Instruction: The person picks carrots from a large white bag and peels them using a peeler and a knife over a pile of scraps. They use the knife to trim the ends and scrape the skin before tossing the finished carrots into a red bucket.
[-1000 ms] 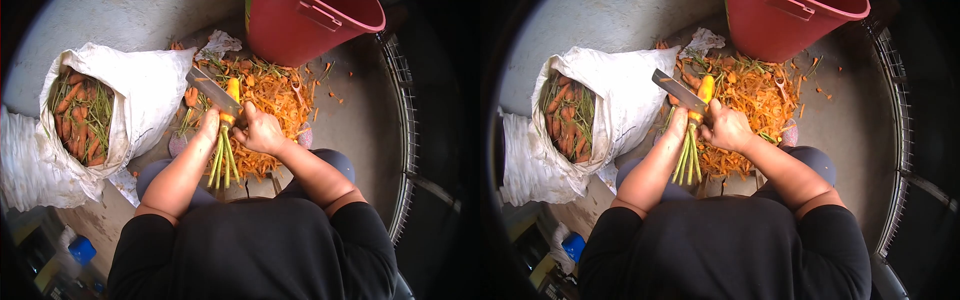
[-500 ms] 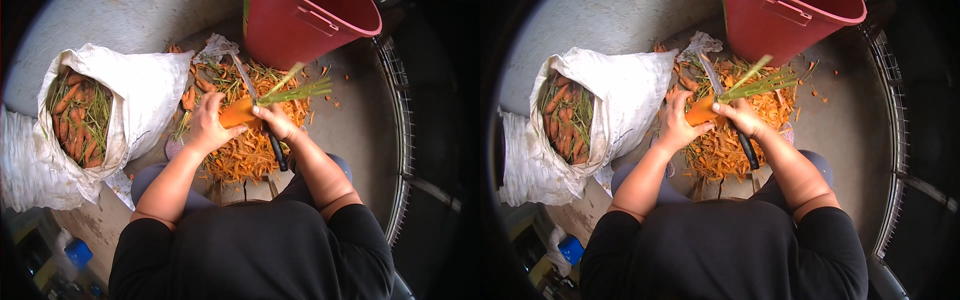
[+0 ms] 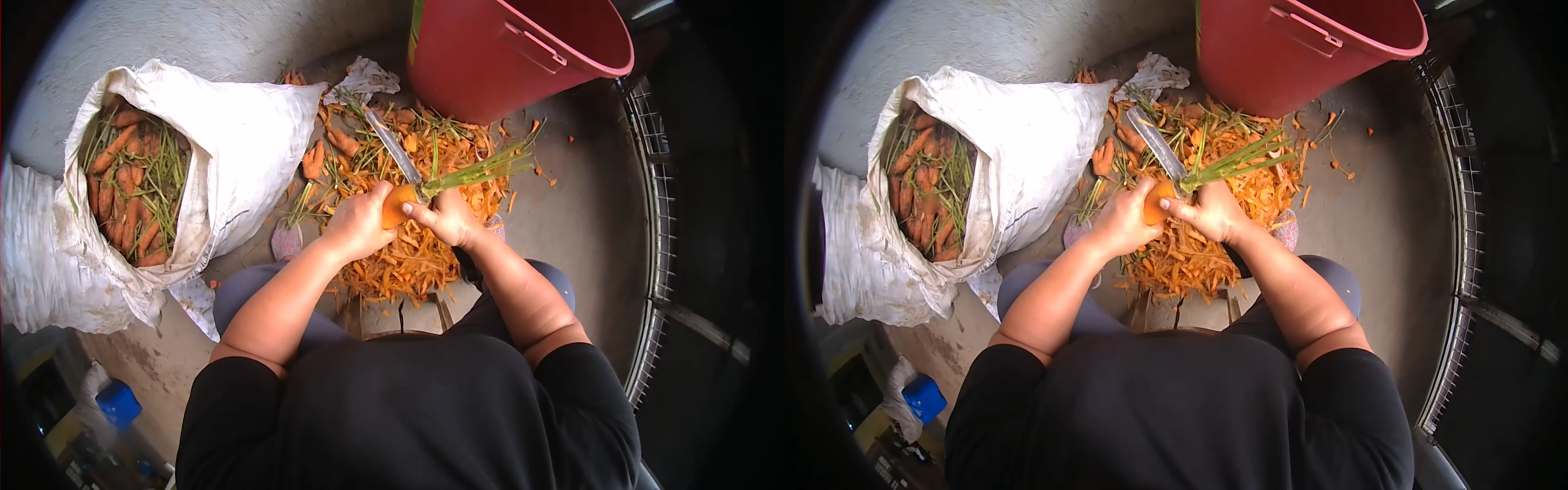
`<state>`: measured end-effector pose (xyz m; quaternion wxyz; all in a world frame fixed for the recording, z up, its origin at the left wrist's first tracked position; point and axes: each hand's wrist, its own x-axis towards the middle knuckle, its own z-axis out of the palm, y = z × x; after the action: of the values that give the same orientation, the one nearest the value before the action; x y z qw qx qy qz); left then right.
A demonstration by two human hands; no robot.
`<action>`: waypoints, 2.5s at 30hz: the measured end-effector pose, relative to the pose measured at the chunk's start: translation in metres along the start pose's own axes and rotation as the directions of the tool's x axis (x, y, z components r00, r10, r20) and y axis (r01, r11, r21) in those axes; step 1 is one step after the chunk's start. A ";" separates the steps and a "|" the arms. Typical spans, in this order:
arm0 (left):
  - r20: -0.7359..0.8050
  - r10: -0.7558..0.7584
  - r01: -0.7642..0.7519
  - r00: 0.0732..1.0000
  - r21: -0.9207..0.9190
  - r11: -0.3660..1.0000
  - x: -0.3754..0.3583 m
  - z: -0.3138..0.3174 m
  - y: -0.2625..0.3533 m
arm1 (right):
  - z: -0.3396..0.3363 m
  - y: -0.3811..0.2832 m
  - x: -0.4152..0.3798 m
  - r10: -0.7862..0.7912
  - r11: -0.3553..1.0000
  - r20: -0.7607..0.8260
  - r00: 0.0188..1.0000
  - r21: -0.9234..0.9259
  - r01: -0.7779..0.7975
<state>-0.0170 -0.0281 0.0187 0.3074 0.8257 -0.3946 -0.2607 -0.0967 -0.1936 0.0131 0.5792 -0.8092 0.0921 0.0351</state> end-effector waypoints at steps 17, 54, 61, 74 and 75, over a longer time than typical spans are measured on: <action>-0.131 -0.024 0.087 0.991 0.500 0.862 0.003 0.031 -0.014 | 0.027 0.008 0.004 0.675 0.532 0.195 0.712 0.539 -0.653; 0.367 -0.040 0.357 0.929 -0.864 0.356 0.012 -0.002 -0.019 | -0.002 -0.005 0.002 0.261 0.923 -0.154 0.953 -0.249 -0.293; 0.227 -0.027 0.190 0.974 -0.737 0.648 0.016 0.018 -0.021 | -0.001 -0.007 0.001 0.302 0.842 -0.266 0.916 -0.376 -0.387; 0.108 -0.230 0.254 0.967 -0.379 0.890 0.013 0.041 -0.015 | 0.016 0.004 0.003 0.418 0.847 -0.144 0.897 -0.296 -0.442; 0.068 -0.216 0.226 0.974 -0.359 0.905 0.012 0.042 -0.016 | 0.018 0.010 0.006 0.428 0.860 -0.111 0.897 -0.253 -0.442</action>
<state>-0.0310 -0.0421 -0.0235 0.4185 0.7900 -0.2474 -0.3736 -0.0918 -0.1801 -0.0030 0.4371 -0.8398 0.2812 0.1569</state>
